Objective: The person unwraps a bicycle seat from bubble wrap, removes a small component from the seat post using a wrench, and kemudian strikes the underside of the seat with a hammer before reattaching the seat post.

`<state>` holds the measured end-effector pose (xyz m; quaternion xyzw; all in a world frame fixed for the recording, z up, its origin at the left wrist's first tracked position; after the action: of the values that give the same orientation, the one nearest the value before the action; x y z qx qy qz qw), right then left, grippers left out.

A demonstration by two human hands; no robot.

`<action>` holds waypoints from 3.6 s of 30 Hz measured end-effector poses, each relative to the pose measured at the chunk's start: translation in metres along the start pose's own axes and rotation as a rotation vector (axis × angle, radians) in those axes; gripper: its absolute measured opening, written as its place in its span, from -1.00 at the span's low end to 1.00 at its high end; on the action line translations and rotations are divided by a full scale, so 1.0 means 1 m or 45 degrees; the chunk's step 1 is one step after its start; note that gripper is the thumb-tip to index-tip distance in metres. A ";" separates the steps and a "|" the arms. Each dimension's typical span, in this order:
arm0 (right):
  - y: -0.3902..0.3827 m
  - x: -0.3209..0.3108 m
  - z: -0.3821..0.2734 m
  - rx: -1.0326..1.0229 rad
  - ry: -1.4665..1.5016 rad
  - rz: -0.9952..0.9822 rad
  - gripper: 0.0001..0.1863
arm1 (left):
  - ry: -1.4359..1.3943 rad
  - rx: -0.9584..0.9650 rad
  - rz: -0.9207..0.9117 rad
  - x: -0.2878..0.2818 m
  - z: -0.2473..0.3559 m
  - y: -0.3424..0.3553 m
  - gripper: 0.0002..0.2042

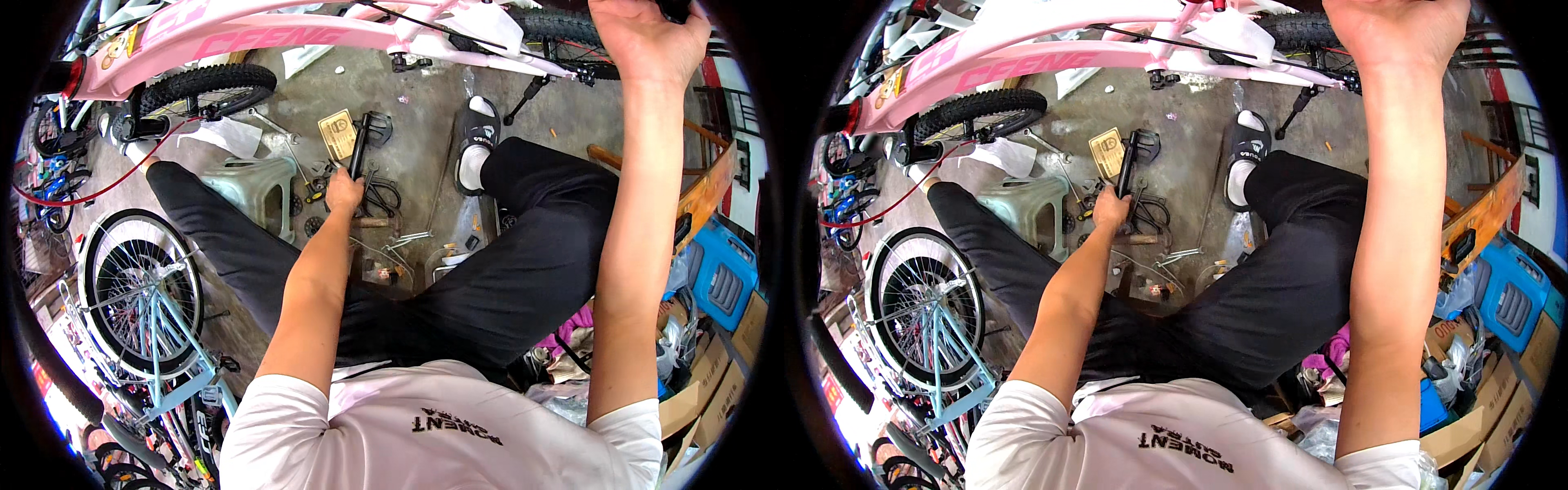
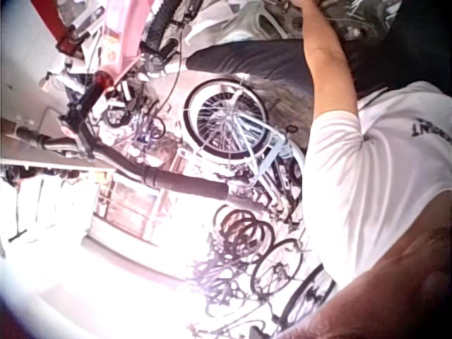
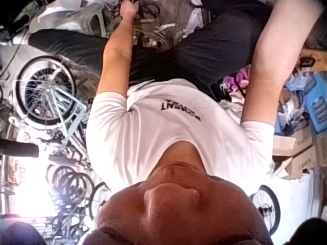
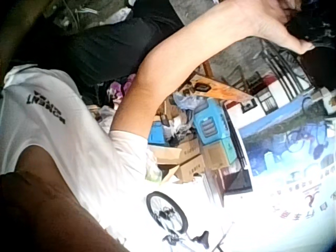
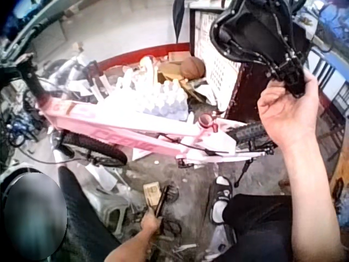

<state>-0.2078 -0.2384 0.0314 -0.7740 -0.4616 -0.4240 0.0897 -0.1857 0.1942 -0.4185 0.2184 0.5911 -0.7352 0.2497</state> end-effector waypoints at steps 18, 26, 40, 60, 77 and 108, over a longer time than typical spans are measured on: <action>-0.001 0.001 0.012 0.048 0.173 -0.143 -0.60 | 0.941 0.777 -0.235 0.092 0.013 -0.075 -0.78; 0.006 -0.020 0.012 0.037 0.108 0.208 -0.53 | 0.877 0.447 -0.689 0.098 0.027 -0.060 -0.72; -0.008 0.022 0.046 0.214 0.115 0.216 -0.44 | -1.052 1.251 0.060 -0.201 0.183 -0.244 -0.68; -0.017 0.041 0.072 0.342 0.251 0.129 -0.50 | -1.373 1.832 0.643 -0.290 0.282 -0.306 -0.81; -0.018 0.031 0.074 0.374 0.285 0.164 -0.46 | -0.813 1.670 0.808 -0.285 0.287 -0.294 -0.80; -0.018 0.034 0.068 0.394 0.306 0.195 -0.44 | -0.999 1.675 0.852 -0.272 0.285 -0.301 -0.81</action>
<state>-0.1755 -0.1704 0.0092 -0.7278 -0.4470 -0.4292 0.2937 -0.1692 -0.0023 0.0365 0.2119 -0.1845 -0.8400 0.4641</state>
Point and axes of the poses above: each hand's wrist, its own y-axis towards the middle knuckle, its own x-axis out of the palm, z = x × y, the point moved 7 cm from there along y, towards the middle knuckle, and after that the axes turned 14 degrees about -z, right-handed, at the moved point
